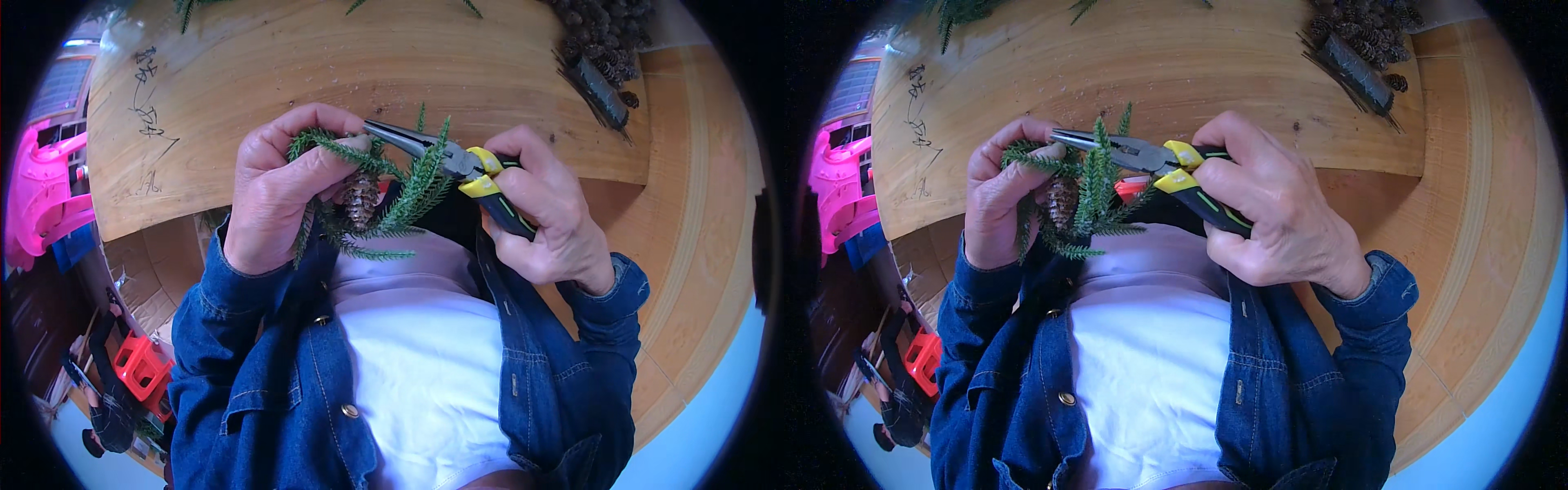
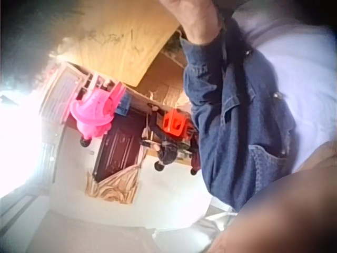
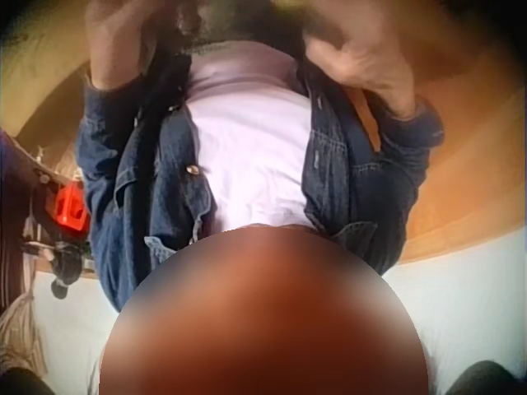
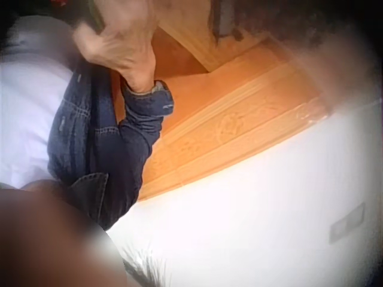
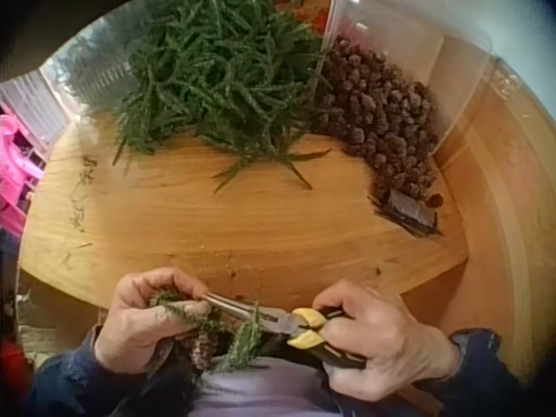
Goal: Assembling decorative items using pine cones, wire, and evergreen branches.
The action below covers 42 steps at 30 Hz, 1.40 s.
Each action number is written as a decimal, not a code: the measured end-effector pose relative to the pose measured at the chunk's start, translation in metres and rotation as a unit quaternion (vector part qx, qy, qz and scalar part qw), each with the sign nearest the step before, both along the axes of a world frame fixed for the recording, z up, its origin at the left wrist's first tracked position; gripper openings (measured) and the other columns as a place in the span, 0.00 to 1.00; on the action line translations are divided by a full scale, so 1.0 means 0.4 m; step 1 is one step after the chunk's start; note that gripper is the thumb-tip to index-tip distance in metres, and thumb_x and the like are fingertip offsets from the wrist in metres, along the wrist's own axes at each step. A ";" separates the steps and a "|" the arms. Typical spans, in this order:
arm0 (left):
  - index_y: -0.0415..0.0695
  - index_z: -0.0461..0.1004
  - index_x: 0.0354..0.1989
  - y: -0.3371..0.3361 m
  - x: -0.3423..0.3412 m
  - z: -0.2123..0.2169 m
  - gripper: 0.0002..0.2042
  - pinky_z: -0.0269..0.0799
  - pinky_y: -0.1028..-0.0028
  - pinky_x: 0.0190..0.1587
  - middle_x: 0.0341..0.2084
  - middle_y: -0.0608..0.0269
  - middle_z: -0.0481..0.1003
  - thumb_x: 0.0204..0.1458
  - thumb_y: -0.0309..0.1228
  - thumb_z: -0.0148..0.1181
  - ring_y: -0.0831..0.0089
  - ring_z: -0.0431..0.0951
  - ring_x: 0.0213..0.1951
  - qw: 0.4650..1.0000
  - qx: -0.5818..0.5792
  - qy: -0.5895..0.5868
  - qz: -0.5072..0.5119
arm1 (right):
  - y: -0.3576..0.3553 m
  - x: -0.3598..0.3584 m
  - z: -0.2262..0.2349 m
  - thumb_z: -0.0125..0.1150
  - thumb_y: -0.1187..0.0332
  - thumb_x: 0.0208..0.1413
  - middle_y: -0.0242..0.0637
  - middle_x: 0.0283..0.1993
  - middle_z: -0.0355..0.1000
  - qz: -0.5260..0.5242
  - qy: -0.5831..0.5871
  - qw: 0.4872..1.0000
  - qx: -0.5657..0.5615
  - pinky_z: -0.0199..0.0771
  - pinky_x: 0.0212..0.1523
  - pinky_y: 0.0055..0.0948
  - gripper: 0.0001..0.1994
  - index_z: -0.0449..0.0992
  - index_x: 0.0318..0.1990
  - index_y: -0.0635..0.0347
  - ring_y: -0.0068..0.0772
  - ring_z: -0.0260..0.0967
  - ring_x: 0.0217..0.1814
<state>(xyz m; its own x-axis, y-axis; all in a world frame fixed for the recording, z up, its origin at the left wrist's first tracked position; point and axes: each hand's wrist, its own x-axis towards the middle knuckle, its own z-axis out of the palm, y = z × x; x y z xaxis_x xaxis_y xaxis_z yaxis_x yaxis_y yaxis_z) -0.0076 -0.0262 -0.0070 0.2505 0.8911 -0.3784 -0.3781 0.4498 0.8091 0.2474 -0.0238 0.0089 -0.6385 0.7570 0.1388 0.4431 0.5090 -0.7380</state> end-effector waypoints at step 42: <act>0.35 0.74 0.38 -0.013 -0.016 -0.008 0.09 0.68 0.83 0.38 0.30 0.65 0.75 0.51 0.25 0.61 0.82 0.73 0.33 0.991 0.124 0.020 -0.043 | 0.005 0.020 0.015 0.50 0.82 0.32 0.46 0.42 0.64 0.044 0.056 0.992 -0.108 0.64 0.37 0.27 0.15 0.71 0.34 0.67 0.39 0.64 0.37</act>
<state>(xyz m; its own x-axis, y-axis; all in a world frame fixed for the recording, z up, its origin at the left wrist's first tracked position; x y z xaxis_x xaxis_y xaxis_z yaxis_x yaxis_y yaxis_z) -0.0141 -0.0315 -0.0102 0.3192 0.9339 -0.1613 -0.3115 0.2641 0.9128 0.2552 -0.0218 0.0150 -0.6931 0.7188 0.0532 0.3128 0.3664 -0.8763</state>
